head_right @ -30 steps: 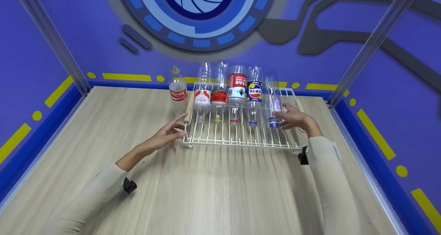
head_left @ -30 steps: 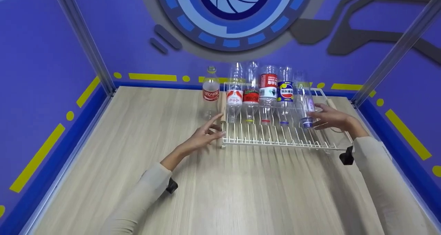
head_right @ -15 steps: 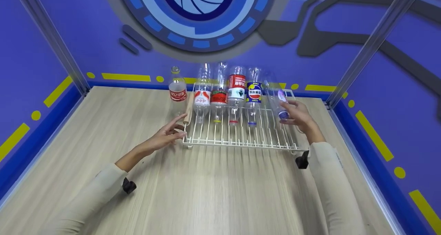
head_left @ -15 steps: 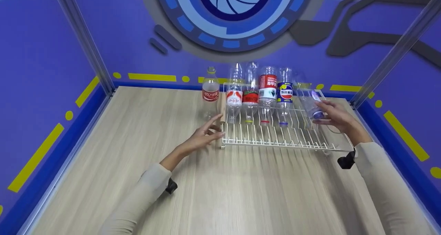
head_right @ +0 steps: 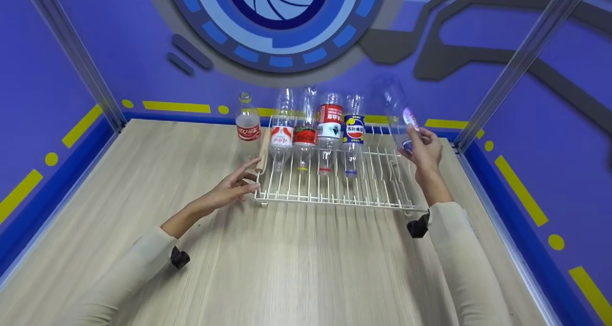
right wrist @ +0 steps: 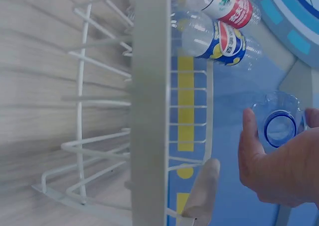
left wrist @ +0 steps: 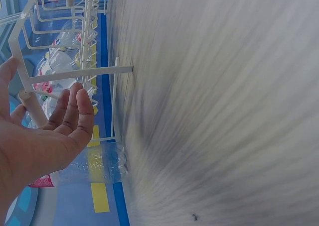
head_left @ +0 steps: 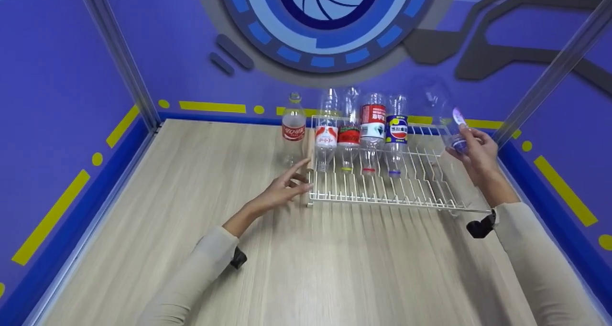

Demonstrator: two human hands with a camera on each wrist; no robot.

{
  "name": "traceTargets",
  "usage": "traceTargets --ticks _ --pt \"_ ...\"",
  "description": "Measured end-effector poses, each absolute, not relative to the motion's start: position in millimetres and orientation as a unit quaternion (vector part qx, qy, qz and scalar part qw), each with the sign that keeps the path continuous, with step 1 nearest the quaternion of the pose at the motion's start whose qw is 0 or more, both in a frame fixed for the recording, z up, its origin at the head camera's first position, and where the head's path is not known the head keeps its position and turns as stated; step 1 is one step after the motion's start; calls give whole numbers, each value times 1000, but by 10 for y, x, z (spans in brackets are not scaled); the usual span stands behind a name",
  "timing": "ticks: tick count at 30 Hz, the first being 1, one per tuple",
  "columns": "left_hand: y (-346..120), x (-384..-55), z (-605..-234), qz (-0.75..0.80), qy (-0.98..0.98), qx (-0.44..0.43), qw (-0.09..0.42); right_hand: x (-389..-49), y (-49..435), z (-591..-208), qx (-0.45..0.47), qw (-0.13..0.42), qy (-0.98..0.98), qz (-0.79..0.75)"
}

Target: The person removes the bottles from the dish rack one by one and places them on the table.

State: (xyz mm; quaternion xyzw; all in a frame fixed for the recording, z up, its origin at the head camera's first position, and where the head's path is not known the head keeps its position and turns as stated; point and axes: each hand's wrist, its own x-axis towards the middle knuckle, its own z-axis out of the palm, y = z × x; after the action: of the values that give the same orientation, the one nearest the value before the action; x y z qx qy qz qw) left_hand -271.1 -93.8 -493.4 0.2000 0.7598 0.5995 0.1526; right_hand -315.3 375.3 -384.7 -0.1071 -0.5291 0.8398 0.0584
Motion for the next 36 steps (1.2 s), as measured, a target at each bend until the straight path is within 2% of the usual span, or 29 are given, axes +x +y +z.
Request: traceTargets --ticks 5,17,21,31,36 --pt "-947 -2705 -4930 600 758 203 156 -3063 3692 -3780 -69 60 -499 862" --pt "-956 -2692 -4916 604 756 193 161 -2897 3663 -3811 38 -72 -520 850" --pt "-942 -2701 -4924 605 756 194 158 -2874 3619 -3848 75 -96 -562 818" --pt "-936 -2693 -4895 601 757 203 157 -2806 3496 -3895 130 -89 -649 744" --pt "-946 -2709 -4851 579 775 210 141 -2790 3434 -3933 151 -93 -663 727"
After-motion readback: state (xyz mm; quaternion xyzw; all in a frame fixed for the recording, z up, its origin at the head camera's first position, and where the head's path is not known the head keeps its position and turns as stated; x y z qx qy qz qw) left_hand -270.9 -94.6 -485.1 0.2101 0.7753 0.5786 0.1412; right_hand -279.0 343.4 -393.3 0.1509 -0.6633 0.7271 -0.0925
